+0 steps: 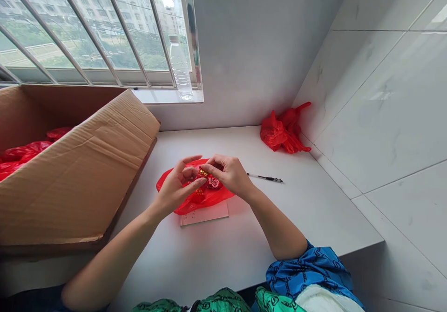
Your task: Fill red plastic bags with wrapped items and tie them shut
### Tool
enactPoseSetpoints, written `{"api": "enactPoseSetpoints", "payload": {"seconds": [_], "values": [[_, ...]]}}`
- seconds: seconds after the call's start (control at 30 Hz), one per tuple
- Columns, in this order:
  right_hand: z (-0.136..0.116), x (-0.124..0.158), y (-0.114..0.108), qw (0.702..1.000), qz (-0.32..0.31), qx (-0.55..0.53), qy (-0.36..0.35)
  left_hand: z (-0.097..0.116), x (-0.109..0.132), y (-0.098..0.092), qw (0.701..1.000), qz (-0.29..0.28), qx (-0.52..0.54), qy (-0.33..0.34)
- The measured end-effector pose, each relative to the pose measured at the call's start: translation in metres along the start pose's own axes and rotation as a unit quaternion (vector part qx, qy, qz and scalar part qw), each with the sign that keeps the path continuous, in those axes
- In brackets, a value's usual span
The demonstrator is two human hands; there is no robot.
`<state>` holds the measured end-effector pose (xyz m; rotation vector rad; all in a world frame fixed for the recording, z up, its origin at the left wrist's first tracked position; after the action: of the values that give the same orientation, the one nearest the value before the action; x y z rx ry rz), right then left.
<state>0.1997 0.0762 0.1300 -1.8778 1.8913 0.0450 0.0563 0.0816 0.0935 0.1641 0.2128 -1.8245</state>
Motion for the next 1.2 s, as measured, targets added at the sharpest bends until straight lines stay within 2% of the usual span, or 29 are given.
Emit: {"api": "enactPoseSetpoints", "payload": {"seconds": [0.17, 0.43, 0.7, 0.77, 0.83, 0.9, 1.0, 1.1, 1.2], "values": [[0.001, -0.002, -0.005, 0.998, 0.018, 0.05, -0.021, -0.004, 0.001, 0.005, 0.999, -0.037, -0.007, -0.027], [-0.001, -0.004, -0.008, 0.99, 0.031, 0.128, -0.05, -0.002, 0.003, 0.006, 0.999, -0.042, 0.012, -0.032], [-0.003, -0.001, 0.001, 0.987, -0.001, 0.147, -0.065, -0.007, 0.0, 0.004, 0.999, -0.03, 0.011, -0.022], [-0.001, -0.002, 0.001, 0.988, -0.005, 0.138, -0.066, -0.009, -0.001, 0.002, 1.0, -0.025, -0.014, -0.014], [0.002, -0.003, -0.001, 0.987, -0.009, 0.146, -0.064, -0.008, -0.003, -0.003, 0.996, -0.011, -0.092, 0.002], [0.006, -0.006, -0.007, 0.978, -0.008, 0.198, -0.064, -0.004, -0.006, -0.012, 0.976, 0.007, -0.216, 0.022], [0.011, -0.007, -0.021, 0.941, -0.007, 0.334, -0.052, 0.003, -0.008, -0.025, 0.923, 0.02, -0.381, 0.041], [0.015, -0.006, -0.028, 0.908, -0.024, 0.418, -0.027, 0.0, -0.006, -0.032, 0.884, -0.003, -0.465, 0.046], [0.025, -0.003, -0.018, 0.876, -0.063, 0.478, -0.007, -0.014, -0.001, -0.03, 0.857, -0.038, -0.511, 0.053]]}}
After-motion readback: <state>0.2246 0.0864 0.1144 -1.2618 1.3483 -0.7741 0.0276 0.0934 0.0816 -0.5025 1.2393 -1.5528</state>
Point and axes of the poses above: each hand's wrist, its own x-axis away from the middle knuckle, its own y-axis out of the palm, z = x × y, the point moved 7 cm from there along -x, towards the middle knuckle, and after that the axes turned 11 degrees about z, right-handed, at the moved point
